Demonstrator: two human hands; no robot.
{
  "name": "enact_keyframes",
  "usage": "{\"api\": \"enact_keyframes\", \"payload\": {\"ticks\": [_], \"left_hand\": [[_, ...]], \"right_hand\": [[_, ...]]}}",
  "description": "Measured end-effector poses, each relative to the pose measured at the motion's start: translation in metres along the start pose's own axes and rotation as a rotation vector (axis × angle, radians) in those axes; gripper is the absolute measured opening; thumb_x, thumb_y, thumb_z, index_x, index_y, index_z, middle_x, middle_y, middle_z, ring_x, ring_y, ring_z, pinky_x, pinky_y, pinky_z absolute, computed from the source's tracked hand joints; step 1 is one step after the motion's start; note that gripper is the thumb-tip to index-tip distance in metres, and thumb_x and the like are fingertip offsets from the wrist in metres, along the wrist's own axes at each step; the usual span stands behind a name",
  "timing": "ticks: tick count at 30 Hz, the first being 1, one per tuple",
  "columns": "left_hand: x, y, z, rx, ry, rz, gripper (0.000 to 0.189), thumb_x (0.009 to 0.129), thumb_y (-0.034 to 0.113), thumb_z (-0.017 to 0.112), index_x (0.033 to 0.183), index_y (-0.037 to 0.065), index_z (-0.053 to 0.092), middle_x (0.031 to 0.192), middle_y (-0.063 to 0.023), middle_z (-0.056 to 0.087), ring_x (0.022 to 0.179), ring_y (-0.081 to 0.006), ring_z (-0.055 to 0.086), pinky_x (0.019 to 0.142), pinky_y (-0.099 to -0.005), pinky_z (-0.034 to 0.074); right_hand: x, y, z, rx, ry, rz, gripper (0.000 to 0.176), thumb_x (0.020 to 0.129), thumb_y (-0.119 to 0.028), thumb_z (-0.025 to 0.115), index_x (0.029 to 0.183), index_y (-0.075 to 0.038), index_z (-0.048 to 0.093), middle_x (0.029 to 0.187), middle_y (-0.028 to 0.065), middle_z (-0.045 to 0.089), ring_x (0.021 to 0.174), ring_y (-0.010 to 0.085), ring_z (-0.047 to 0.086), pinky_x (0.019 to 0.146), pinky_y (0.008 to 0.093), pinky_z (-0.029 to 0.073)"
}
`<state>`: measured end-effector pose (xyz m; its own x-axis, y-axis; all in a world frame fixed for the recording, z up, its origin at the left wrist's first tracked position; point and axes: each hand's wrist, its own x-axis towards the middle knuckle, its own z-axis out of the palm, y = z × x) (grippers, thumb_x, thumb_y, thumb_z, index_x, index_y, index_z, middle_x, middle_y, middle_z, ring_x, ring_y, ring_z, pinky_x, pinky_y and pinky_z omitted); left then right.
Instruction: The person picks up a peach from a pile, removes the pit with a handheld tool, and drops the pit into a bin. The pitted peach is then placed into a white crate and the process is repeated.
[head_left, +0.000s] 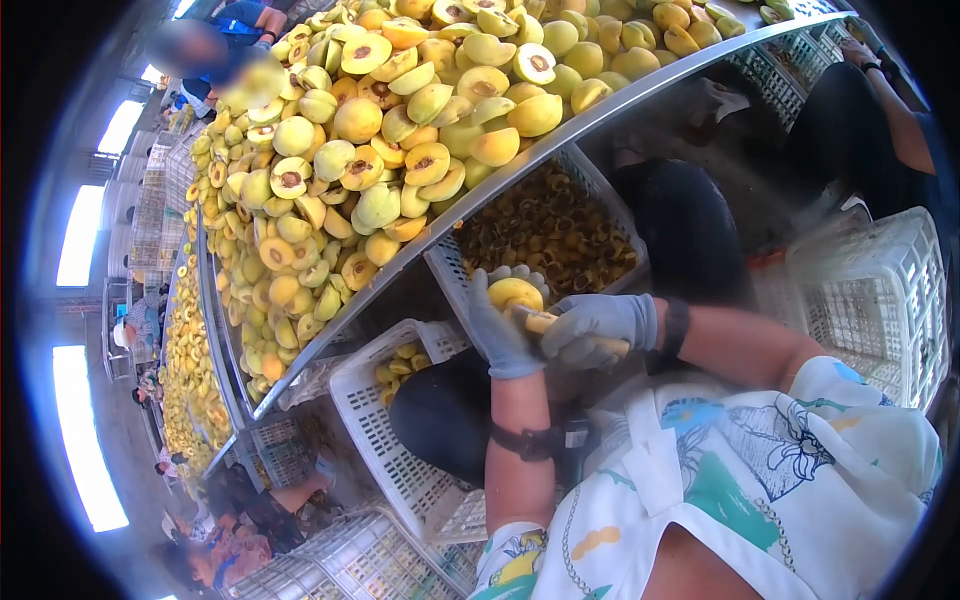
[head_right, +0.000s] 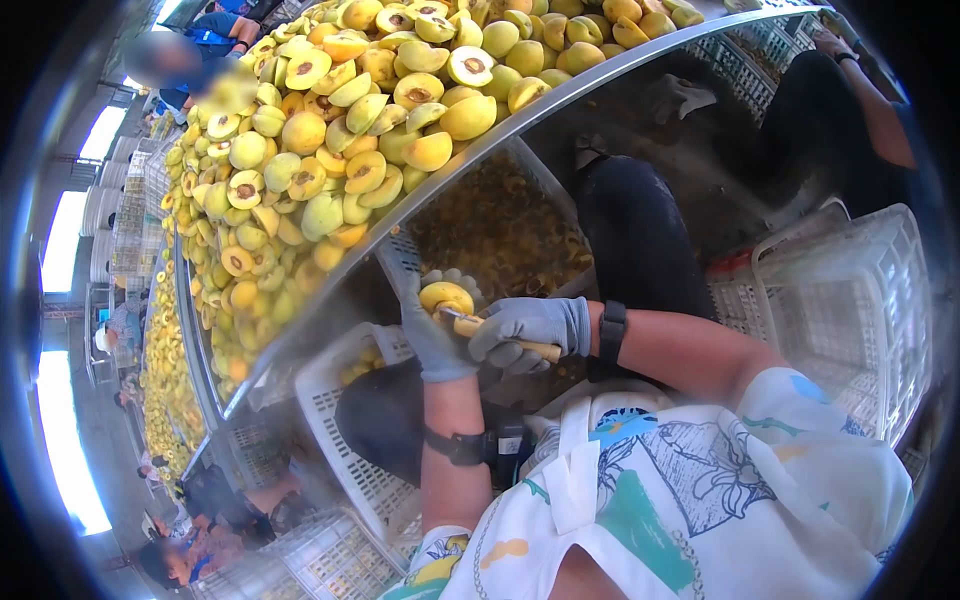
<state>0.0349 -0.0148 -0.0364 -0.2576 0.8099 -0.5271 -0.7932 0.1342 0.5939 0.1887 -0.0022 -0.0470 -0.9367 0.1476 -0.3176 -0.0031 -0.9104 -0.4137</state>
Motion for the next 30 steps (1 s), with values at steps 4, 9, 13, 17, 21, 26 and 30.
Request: {"api": "enact_keyframes", "payload": {"ticks": [4,9,13,17,21,26,30], "left_hand": [[0.010,0.025,-0.026,0.101,0.038,0.358,0.028,0.097,0.030,0.048,0.092,0.004,0.054,0.086,-0.0141,0.058,0.083,-0.0285,0.059,0.069,-0.0367,0.054],[-0.049,0.151,-0.051,0.875,0.066,0.927,0.028,0.098,0.024,0.051,0.098,-0.003,0.057,0.091,-0.0167,0.062,0.083,-0.0273,0.062,0.074,-0.0363,0.056],[-0.043,0.237,-0.134,1.300,0.400,0.963,0.026,0.092,0.009,0.061,0.113,-0.006,0.060,0.095,-0.0140,0.063,0.085,-0.0230,0.062,0.076,-0.0325,0.053],[-0.032,0.227,-0.085,1.338,0.226,0.955,0.030,0.093,0.017,0.059,0.111,-0.006,0.064,0.099,-0.0155,0.067,0.080,-0.0223,0.061,0.077,-0.0343,0.051],[0.015,0.182,-0.002,1.816,0.163,0.826,0.047,0.089,0.040,0.061,0.094,-0.006,0.069,0.085,-0.0242,0.068,0.078,-0.0327,0.066,0.076,-0.0416,0.051],[0.060,0.126,0.053,1.917,0.501,0.737,0.050,0.085,0.045,0.062,0.088,-0.004,0.069,0.090,-0.0267,0.069,0.085,-0.0402,0.068,0.076,-0.0479,0.051],[0.062,0.108,0.047,1.740,0.500,0.903,0.037,0.078,0.030,0.072,0.091,-0.004,0.065,0.084,-0.0250,0.068,0.083,-0.0383,0.068,0.075,-0.0438,0.051]], "right_hand": [[-0.007,-0.011,-0.011,0.024,0.116,-0.168,0.017,0.091,-0.020,0.063,0.081,-0.008,0.055,0.057,-0.0019,0.050,0.039,0.0082,0.046,0.036,0.0223,0.036],[0.004,0.008,-0.059,-1.243,0.934,-0.126,0.027,0.086,-0.019,0.059,0.102,0.003,0.062,0.079,0.0146,0.067,0.062,0.0277,0.065,0.056,0.0367,0.052],[0.020,0.042,-0.108,-1.732,0.988,-0.007,0.026,0.085,-0.019,0.059,0.102,0.000,0.068,0.090,0.0223,0.070,0.081,0.0382,0.069,0.070,0.0436,0.054],[0.011,0.028,-0.087,-2.138,0.541,0.170,0.022,0.083,-0.020,0.061,0.090,-0.002,0.072,0.092,0.0223,0.070,0.085,0.0382,0.069,0.072,0.0442,0.054],[0.016,0.032,-0.072,-1.965,0.617,0.087,0.021,0.082,-0.019,0.061,0.086,0.000,0.070,0.093,0.0225,0.070,0.087,0.0387,0.069,0.073,0.0453,0.054],[-0.003,0.010,-0.037,-1.493,0.844,0.065,0.024,0.083,-0.018,0.057,0.095,0.000,0.068,0.094,0.0234,0.069,0.087,0.0404,0.068,0.076,0.0463,0.053],[0.007,0.021,-0.052,-1.539,0.848,-0.034,0.027,0.085,-0.019,0.055,0.105,-0.001,0.064,0.095,0.0233,0.069,0.088,0.0399,0.068,0.077,0.0460,0.052]]}}
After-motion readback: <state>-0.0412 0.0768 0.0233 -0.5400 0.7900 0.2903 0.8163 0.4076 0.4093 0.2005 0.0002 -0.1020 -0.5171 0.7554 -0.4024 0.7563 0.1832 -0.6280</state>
